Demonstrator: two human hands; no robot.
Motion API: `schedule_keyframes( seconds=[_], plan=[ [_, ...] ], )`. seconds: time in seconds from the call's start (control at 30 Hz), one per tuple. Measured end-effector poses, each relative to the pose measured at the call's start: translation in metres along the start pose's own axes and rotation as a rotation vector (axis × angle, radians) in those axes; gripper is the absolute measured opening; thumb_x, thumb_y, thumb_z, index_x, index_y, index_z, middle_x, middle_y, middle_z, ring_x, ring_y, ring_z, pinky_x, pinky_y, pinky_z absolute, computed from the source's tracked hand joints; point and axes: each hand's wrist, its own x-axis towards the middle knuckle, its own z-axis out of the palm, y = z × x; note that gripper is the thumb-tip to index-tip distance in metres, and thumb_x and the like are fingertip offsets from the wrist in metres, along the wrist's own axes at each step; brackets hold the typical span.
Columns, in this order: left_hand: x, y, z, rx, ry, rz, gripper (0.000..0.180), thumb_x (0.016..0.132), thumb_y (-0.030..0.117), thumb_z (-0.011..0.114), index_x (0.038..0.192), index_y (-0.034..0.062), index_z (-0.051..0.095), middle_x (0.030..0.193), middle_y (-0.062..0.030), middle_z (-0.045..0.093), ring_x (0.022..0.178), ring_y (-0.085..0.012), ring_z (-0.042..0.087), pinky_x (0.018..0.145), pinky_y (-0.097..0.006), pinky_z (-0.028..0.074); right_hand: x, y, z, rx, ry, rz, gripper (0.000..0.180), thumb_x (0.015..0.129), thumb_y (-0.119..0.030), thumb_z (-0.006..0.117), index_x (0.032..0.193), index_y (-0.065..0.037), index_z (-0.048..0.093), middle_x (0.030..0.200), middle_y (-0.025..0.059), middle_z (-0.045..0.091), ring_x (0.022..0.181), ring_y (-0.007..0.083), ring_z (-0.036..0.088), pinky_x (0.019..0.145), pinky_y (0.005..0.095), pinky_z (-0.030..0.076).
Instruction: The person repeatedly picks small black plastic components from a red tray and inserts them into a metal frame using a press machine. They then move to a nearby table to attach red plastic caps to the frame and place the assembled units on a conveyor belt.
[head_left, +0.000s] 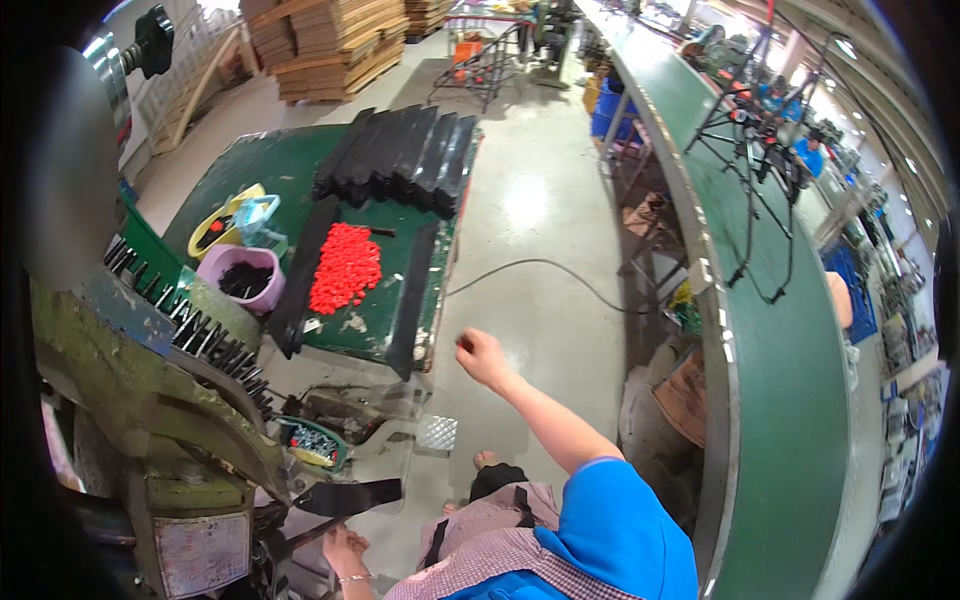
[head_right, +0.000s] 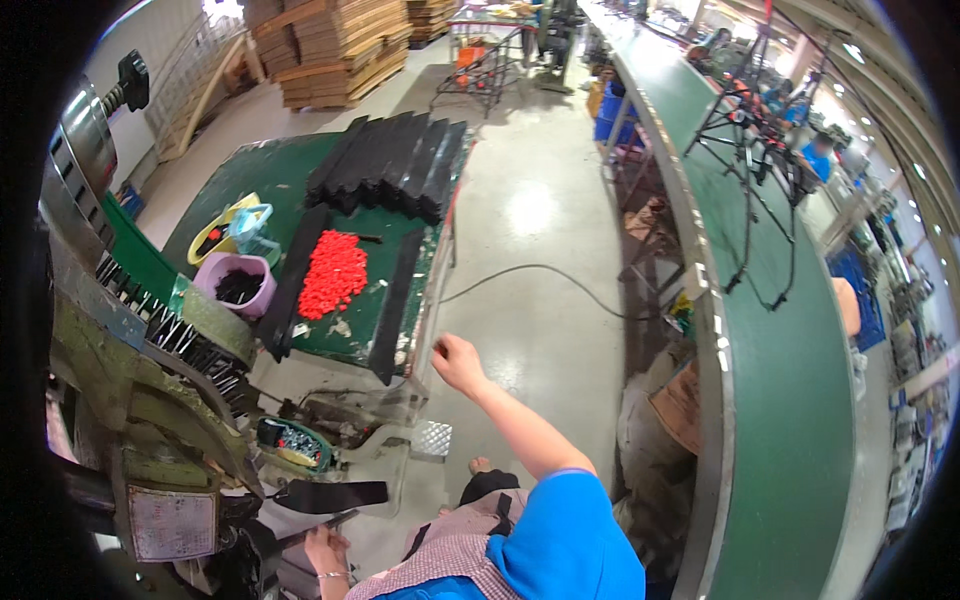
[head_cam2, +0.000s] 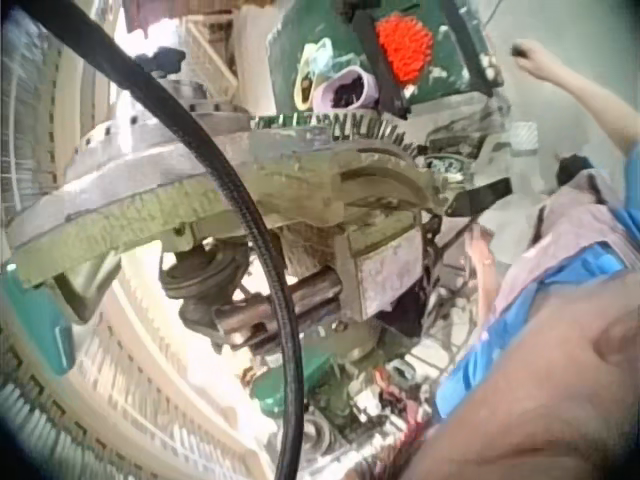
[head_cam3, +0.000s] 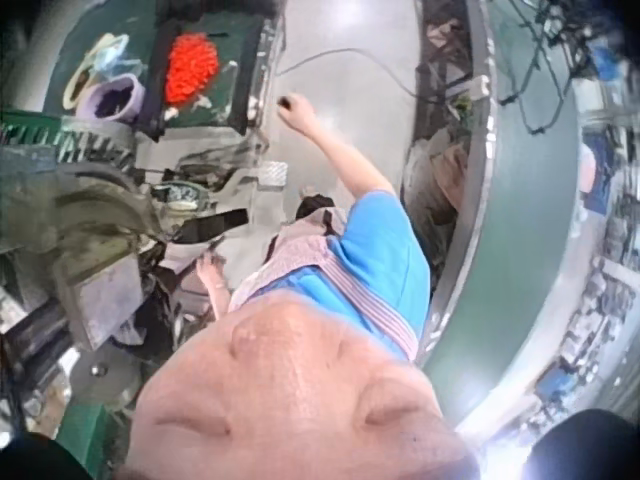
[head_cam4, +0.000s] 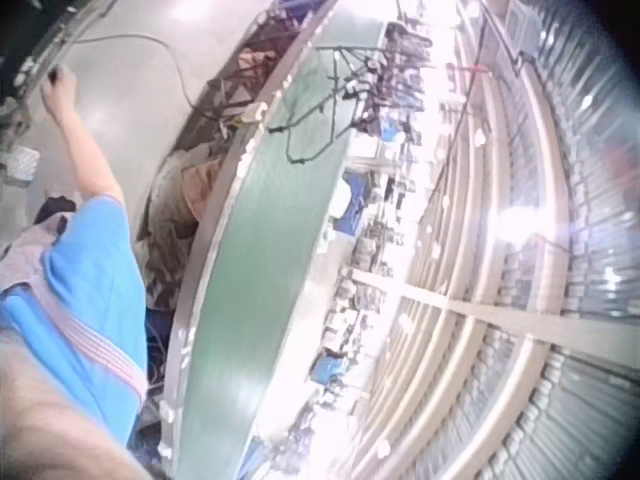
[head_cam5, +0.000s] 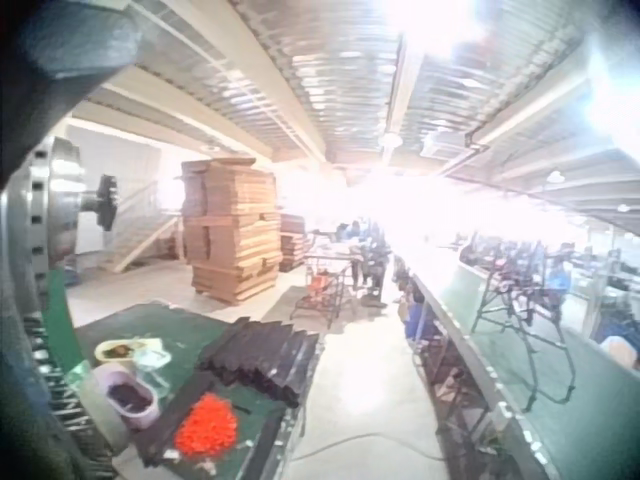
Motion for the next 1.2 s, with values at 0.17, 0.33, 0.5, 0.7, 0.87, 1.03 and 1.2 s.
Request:
schedule_keyframes(
  seconds=[0.17, 0.33, 0.5, 0.7, 0.87, 1.03, 1.2],
  plan=[
    [-0.024, -0.070, 0.042, 0.286, -0.303, -0.182, 0.013, 0.089, 0.008, 0.057, 0.095, -0.0029, 0.054, 0.067, -0.0092, 0.058, 0.049, -0.0178, 0.057, 0.045, -0.034, 0.053, -0.111, 0.050, -0.079, -0.157, 0.074, 0.195, 0.016, 0.077, -0.013, 0.060, 0.088, -0.001, 0.065, 0.076, 0.0139, 0.064, 0.067, 0.0277, 0.062, 0.064, 0.0355, 0.050],
    [-0.043, -0.068, 0.142, 0.480, -0.613, -0.067, 0.011, 0.088, 0.006, 0.060, 0.092, -0.0036, 0.056, 0.069, -0.0081, 0.060, 0.052, -0.0153, 0.059, 0.048, -0.030, 0.053, -0.170, 0.072, -0.149, -0.076, 0.221, 0.449, 0.015, 0.080, -0.011, 0.062, 0.089, 0.001, 0.062, 0.071, 0.0052, 0.061, 0.057, 0.0096, 0.058, 0.051, 0.0272, 0.051],
    [-0.048, -0.062, 0.245, 0.521, -0.791, 0.033, 0.011, 0.088, 0.008, 0.061, 0.089, -0.0020, 0.058, 0.069, -0.0068, 0.061, 0.055, -0.0138, 0.059, 0.048, -0.028, 0.050, -0.203, 0.106, -0.224, -0.022, 0.408, 0.427, 0.014, 0.080, -0.008, 0.064, 0.091, 0.000, 0.061, 0.070, 0.0022, 0.059, 0.058, 0.0082, 0.056, 0.050, 0.0258, 0.052],
    [-0.106, -0.087, 0.369, 0.758, -1.052, 0.047, 0.018, 0.089, 0.017, 0.062, 0.095, -0.0007, 0.060, 0.072, -0.0046, 0.061, 0.058, -0.0128, 0.060, 0.051, -0.028, 0.050, -0.268, 0.113, -0.316, 0.214, 0.696, 0.575, 0.015, 0.081, -0.004, 0.063, 0.095, 0.001, 0.062, 0.075, 0.0034, 0.060, 0.060, 0.0095, 0.058, 0.051, 0.0270, 0.054],
    [-0.174, -0.130, 0.466, 0.970, -1.396, 0.116, 0.020, 0.090, 0.019, 0.062, 0.094, -0.0008, 0.061, 0.075, -0.0046, 0.061, 0.061, -0.0110, 0.059, 0.056, -0.027, 0.051, -0.335, 0.117, -0.390, 0.392, 1.014, 0.663, 0.011, 0.087, -0.007, 0.064, 0.093, 0.001, 0.062, 0.069, 0.0037, 0.058, 0.055, 0.0103, 0.057, 0.050, 0.0258, 0.052],
    [-0.207, -0.174, 0.527, 1.037, -1.604, 0.125, 0.022, 0.090, 0.021, 0.063, 0.094, -0.0005, 0.061, 0.074, -0.0041, 0.062, 0.063, -0.0104, 0.060, 0.057, -0.027, 0.051, -0.350, 0.114, -0.456, 0.421, 1.134, 0.707, 0.020, 0.093, -0.019, 0.059, 0.091, 0.001, 0.060, 0.067, 0.0050, 0.057, 0.051, 0.0116, 0.055, 0.046, 0.0270, 0.048],
    [-0.216, -0.200, 0.588, 1.154, -1.660, 0.170, 0.022, 0.088, 0.021, 0.063, 0.091, -0.0010, 0.062, 0.071, -0.0065, 0.063, 0.059, -0.0120, 0.060, 0.057, -0.029, 0.050, -0.308, 0.138, -0.518, 0.419, 1.194, 0.658, 0.021, 0.094, -0.021, 0.059, 0.094, 0.000, 0.060, 0.068, 0.0050, 0.057, 0.051, 0.0125, 0.055, 0.046, 0.0273, 0.046]
  ],
)
